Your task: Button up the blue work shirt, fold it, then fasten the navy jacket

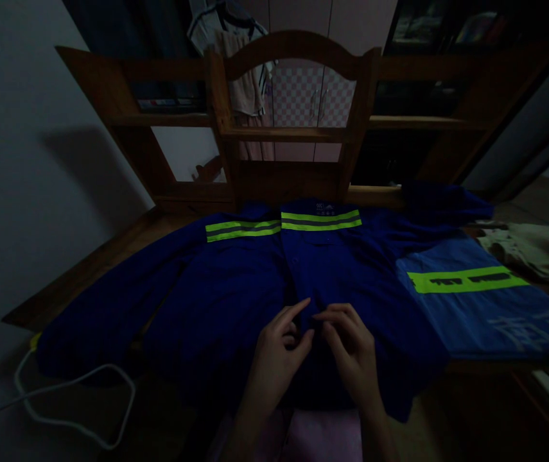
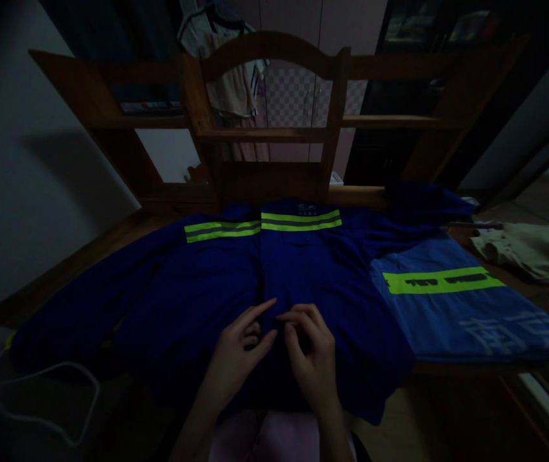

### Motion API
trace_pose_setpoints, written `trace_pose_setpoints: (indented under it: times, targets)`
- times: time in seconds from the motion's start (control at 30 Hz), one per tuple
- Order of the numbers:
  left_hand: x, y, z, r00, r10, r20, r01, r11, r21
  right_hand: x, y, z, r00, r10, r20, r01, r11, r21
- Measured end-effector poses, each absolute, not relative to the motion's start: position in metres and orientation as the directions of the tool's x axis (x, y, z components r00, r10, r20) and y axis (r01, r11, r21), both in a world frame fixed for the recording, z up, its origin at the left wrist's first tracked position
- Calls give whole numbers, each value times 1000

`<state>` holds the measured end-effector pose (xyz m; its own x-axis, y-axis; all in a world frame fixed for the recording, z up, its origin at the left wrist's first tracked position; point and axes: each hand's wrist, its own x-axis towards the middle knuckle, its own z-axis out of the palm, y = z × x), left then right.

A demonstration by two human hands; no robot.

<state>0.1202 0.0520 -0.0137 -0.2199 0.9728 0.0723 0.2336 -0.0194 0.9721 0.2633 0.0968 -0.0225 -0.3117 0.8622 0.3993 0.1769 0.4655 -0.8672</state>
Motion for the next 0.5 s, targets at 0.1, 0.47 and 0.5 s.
trace_pose_setpoints:
  times: [0.1,0.47,0.5]
  targets:
    - [121,52,-11,-215,975,59,189,-17,982,258,97,-23,-342,825,449,222,535,-815]
    - [126,54,-13,-241,963,120,249,-58,967,259,99,-29,-421,775,472,199,586,-785]
    - [127,54,-12,-251,960,120,245,-57,968,259,99,-28,-426,779,460,200,577,-792]
